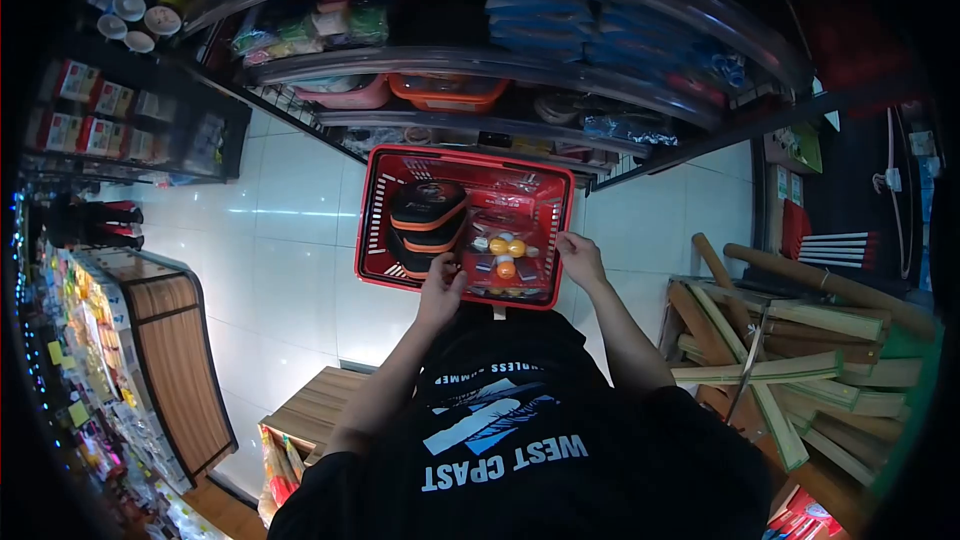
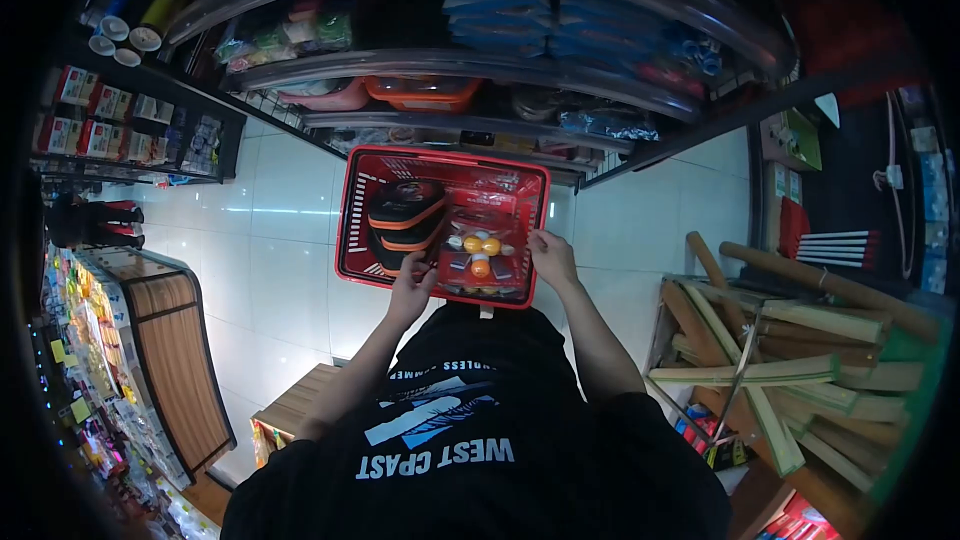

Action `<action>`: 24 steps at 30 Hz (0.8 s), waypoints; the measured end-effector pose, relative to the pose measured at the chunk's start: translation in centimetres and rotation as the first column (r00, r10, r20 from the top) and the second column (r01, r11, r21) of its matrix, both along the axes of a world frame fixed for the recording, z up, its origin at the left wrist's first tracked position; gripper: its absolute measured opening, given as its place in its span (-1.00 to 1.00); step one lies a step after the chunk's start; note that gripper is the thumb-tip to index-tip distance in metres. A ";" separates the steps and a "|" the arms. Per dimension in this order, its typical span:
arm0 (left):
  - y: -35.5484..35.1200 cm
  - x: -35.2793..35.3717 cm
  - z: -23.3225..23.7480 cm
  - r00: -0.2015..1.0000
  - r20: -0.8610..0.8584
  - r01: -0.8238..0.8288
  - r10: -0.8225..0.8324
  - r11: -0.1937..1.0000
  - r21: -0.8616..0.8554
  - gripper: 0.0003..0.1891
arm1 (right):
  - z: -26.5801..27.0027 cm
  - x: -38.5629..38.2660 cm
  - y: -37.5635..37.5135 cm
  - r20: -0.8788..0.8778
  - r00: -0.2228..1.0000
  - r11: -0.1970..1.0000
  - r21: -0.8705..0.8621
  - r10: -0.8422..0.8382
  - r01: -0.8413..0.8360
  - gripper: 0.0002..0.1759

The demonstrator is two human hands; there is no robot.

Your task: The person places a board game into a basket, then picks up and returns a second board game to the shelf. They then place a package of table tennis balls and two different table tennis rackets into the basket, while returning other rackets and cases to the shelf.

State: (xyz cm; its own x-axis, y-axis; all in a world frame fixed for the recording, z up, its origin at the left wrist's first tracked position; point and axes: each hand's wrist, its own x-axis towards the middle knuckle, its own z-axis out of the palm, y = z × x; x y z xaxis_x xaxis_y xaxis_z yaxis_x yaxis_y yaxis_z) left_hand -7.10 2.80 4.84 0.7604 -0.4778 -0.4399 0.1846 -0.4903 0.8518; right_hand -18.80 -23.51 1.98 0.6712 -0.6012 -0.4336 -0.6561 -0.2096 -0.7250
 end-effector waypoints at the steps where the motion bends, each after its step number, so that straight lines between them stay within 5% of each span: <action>1: -0.4 -0.5 -1.0 1.000 -0.020 -0.018 0.017 0.998 -0.052 -0.53 | -0.3 -0.2 -0.1 -0.043 0.998 0.999 0.002 0.047 -0.047 -0.66; 6: -2.2 -0.7 -5.1 0.991 0.132 0.021 -0.014 0.999 -0.046 -0.51 | -2.3 0.8 0.0 -0.109 0.978 0.984 0.039 0.179 -0.176 -0.55; 9: -3.5 0.7 -5.4 0.991 0.102 0.057 -0.085 0.968 0.245 -0.36 | 0.3 3.4 -0.2 -0.399 0.858 0.938 0.013 0.323 -0.346 -0.48; 16: -5.2 1.6 -7.0 0.999 0.049 -0.019 0.007 0.971 0.240 -0.41 | -0.5 5.6 -1.0 -0.379 0.854 0.929 0.051 0.357 -0.366 -0.41; 19: -4.9 2.3 -7.8 0.997 0.083 -0.026 -0.003 0.937 0.348 -0.44 | -1.5 5.9 -1.5 -0.408 0.824 0.918 0.225 0.393 -0.326 -0.45; 22: -5.2 2.7 -7.2 0.992 0.005 -0.120 0.125 0.937 0.328 -0.54 | -3.9 4.9 -1.0 -0.231 0.939 0.966 0.096 0.256 -0.240 -0.51; 24: -5.6 2.5 -5.4 0.936 -0.195 -0.268 0.293 0.953 0.143 -0.67 | -3.5 4.1 -1.0 -0.212 0.938 0.944 0.244 0.275 -0.221 -0.58</action>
